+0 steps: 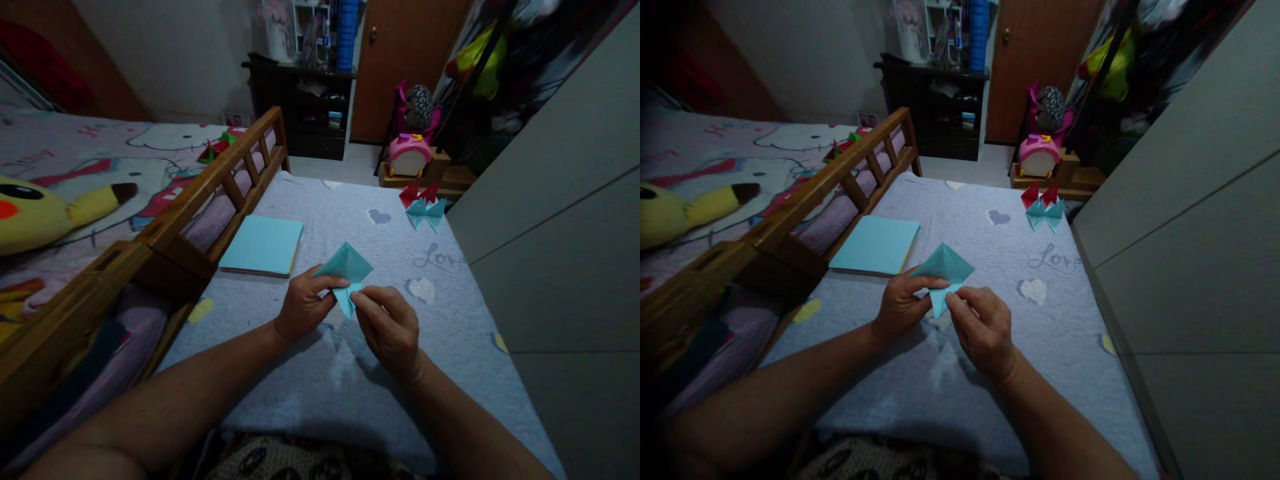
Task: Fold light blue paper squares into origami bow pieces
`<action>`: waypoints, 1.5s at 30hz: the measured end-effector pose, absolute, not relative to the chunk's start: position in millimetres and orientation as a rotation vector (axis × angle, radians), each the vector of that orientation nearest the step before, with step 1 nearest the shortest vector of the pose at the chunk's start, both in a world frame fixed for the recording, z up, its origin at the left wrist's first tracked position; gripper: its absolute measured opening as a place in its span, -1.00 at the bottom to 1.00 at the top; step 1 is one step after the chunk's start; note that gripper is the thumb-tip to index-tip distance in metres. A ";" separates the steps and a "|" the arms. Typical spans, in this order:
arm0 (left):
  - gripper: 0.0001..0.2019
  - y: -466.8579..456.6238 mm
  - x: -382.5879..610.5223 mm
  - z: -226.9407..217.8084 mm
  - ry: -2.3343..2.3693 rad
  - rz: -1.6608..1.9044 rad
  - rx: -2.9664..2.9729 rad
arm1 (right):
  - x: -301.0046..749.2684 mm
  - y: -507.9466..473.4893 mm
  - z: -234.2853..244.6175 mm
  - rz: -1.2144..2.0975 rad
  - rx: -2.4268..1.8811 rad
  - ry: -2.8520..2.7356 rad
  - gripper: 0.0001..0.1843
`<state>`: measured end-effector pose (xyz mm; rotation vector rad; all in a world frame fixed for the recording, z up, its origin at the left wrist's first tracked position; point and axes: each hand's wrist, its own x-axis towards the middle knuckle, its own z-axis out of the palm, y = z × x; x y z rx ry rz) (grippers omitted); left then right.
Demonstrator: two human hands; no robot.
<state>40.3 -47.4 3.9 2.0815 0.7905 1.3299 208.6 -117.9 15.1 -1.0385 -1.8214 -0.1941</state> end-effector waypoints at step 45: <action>-0.87 -47.0 40.6 3.8 0.830 1.293 2.079 | 208.3 -117.4 14.8 -0.288 -1.007 -1.882 -0.67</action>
